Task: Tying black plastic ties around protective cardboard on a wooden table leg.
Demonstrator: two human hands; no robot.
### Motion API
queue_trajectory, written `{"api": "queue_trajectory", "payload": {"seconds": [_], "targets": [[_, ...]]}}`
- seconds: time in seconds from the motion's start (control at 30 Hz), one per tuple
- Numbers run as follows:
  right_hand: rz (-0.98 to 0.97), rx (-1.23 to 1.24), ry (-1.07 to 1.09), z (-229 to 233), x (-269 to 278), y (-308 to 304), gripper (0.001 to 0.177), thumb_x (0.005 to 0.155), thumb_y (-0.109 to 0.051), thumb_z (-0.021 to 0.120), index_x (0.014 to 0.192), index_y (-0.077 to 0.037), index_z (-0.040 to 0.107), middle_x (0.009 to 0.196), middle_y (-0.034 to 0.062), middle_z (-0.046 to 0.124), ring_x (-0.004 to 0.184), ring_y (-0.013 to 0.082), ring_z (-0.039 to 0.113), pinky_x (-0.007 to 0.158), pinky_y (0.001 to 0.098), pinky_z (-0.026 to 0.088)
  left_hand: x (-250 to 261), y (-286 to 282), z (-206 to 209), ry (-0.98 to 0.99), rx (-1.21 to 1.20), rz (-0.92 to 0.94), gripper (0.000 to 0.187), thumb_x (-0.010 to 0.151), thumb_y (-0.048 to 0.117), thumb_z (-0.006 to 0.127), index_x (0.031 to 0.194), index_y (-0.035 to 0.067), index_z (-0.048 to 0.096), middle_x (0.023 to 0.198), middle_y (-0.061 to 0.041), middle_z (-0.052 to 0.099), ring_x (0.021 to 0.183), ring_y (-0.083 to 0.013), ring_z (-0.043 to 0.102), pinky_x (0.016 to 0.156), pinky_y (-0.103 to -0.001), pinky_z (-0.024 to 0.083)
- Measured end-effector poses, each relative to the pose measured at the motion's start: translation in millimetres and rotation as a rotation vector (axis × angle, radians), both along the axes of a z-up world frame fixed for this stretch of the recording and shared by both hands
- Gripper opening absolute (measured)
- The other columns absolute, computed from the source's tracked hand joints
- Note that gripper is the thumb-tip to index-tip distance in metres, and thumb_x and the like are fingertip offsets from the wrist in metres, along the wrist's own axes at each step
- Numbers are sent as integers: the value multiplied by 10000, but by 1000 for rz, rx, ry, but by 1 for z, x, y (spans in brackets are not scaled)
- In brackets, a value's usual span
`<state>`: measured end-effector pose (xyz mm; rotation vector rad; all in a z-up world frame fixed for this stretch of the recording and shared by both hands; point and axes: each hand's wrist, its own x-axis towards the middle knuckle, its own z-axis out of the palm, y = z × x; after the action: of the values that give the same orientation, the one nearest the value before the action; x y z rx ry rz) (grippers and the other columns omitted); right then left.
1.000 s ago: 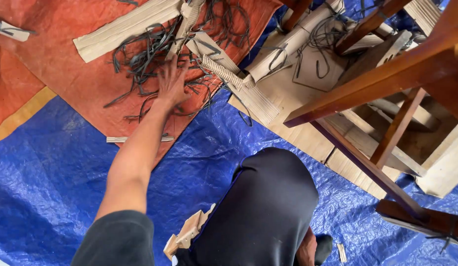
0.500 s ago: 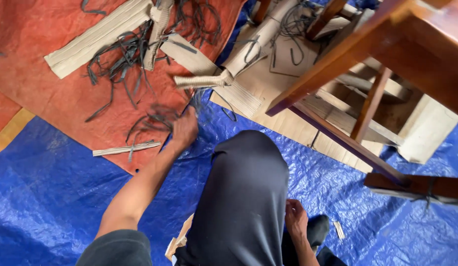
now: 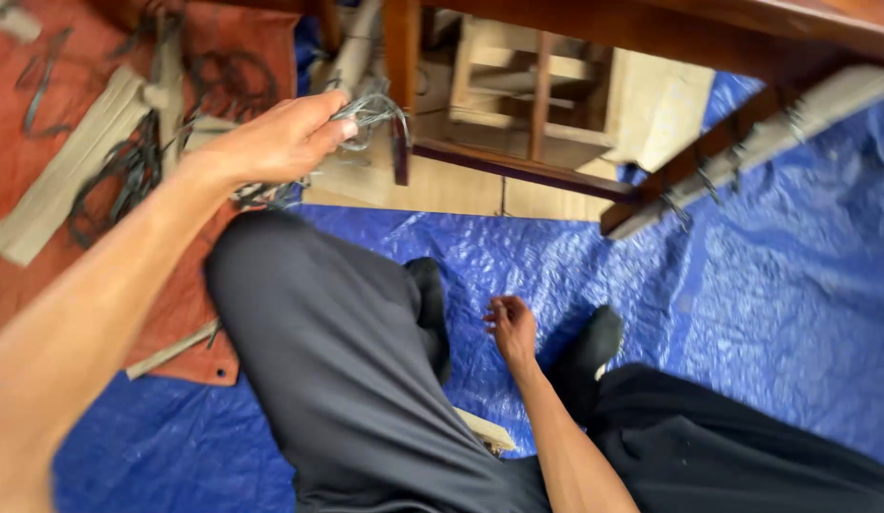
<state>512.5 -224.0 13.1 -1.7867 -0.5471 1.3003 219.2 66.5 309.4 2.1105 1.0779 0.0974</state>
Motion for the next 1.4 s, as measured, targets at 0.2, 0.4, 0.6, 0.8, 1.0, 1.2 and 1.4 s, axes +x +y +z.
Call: {"api": "queue_trajectory", "payload": {"seconds": [0.2, 0.4, 0.6, 0.8, 1.0, 1.2, 1.4], "targets": [[-289, 76, -18, 0, -10, 34, 181, 1010, -91, 544, 1043, 50, 654, 894, 200, 718, 697, 230, 737, 509, 289, 629, 116, -82, -83, -335, 67, -268, 400, 1009, 187, 531, 1297, -88, 559, 1085, -391, 660, 1040, -581, 616, 853, -654, 511], [-253, 136, -289, -96, 23, -1, 266, 989, -221, 582, 1005, 32, 661, 851, 275, 719, 844, 468, 715, 698, 561, 521, 263, -162, -288, -368, -404, 144, 281, 1041, 413, 515, 1061, 140, 577, 870, -124, 704, 887, -320, 716, 728, -459, 564], [-764, -112, 226, -114, 47, -11, 188, 945, -132, 608, 1047, 19, 657, 762, 154, 765, 564, 250, 753, 464, 388, 617, 278, -187, -358, -13, -351, 313, 349, 970, 499, 526, 1149, 202, 572, 1003, -104, 751, 1058, -349, 712, 885, -516, 574], [-792, -593, -333, -219, 60, -46, 35, 848, -309, 687, 854, -333, 712, 929, -101, 737, 968, 225, 732, 937, 353, 588, 227, -201, -398, 23, -415, 540, 323, 936, 426, 577, 999, 111, 614, 769, -95, 744, 647, -226, 758, 630, -359, 642], [-994, -479, -422, -114, 79, -24, 261, 883, -135, 654, 1129, -216, 622, 1157, 47, 637, 1137, 262, 675, 1001, 388, 538, 249, -212, -361, -232, -514, 604, 205, 951, 159, 638, 1080, 8, 690, 903, -234, 752, 801, -277, 771, 615, -321, 662], [-999, -230, -587, -73, 59, -3, 227, 871, -81, 617, 1074, -183, 622, 1048, 93, 633, 1064, 311, 676, 943, 444, 523, 250, -196, -324, -459, -688, 670, 351, 1023, 302, 567, 1171, 3, 678, 1080, -280, 731, 910, -297, 767, 727, -348, 650], [-881, -59, -354, -28, 37, 27, 168, 936, -117, 552, 1000, -135, 707, 901, 84, 749, 874, 208, 735, 825, 367, 563, 233, -186, -295, -562, -873, 663, 391, 1057, 259, 509, 1314, 8, 666, 1347, -296, 629, 1314, -426, 565, 1123, -609, 379]]}}
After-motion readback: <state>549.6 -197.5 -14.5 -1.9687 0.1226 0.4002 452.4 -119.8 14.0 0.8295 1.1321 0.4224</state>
